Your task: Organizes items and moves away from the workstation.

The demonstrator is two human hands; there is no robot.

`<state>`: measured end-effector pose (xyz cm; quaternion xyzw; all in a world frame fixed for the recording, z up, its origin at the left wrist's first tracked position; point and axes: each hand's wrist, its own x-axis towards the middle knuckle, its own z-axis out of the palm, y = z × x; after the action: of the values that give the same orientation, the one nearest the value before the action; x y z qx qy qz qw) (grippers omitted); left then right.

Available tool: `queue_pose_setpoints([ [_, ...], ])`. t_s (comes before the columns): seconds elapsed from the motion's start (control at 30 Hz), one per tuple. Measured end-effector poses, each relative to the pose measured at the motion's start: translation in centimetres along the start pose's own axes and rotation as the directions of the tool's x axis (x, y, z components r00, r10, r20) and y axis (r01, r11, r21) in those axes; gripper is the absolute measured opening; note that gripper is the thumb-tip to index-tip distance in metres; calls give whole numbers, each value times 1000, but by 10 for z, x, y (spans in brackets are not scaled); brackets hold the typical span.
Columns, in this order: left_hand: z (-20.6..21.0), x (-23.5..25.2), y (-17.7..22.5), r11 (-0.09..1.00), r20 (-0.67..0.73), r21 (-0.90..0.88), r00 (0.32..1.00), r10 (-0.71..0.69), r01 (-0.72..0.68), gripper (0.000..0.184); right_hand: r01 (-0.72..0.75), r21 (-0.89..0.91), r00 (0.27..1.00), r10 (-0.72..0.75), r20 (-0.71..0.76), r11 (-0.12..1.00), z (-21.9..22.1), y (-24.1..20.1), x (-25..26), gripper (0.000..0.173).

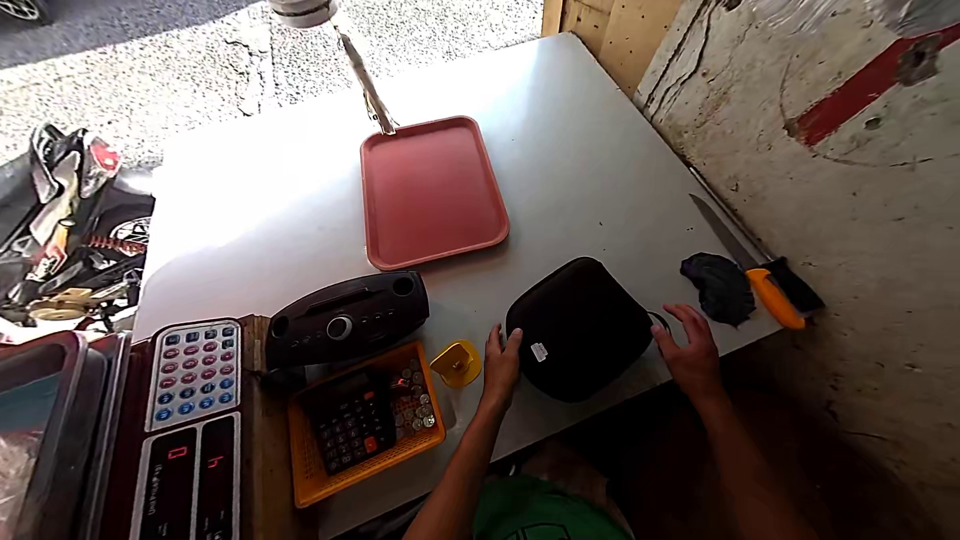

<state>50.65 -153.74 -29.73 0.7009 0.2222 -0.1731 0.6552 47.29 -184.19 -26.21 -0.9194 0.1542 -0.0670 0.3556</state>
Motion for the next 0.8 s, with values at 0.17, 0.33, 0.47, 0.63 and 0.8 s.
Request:
queue_pose_setpoints([
  [0.17, -5, 32, 27, 930, 173, 237, 954, 245, -282, 51, -605, 270, 794, 538, 284, 749, -12, 1, 8, 35],
  [0.33, 2, 45, 41, 923, 180, 313, 969, 171, -222, 36, -591, 706, 794, 437, 423, 391, 41, -2, -39, 80],
  [0.47, 15, 23, 33, 947, 263, 290, 963, 62, -141, 62, -507, 744, 835, 463, 297, 436, 69, -10, -50, 102],
  [0.63, -11, -56, 64, 914, 385, 257, 901, 201, -313, 40, -451, 781, 888, 307, 343, 432, 11, 1, -63, 119],
  [0.8, -42, -58, 118, 803, 602, 49, 659, 451, -594, 49, -414, 849, 845, -207, 492, 329, -41, 13, -73, 65],
])
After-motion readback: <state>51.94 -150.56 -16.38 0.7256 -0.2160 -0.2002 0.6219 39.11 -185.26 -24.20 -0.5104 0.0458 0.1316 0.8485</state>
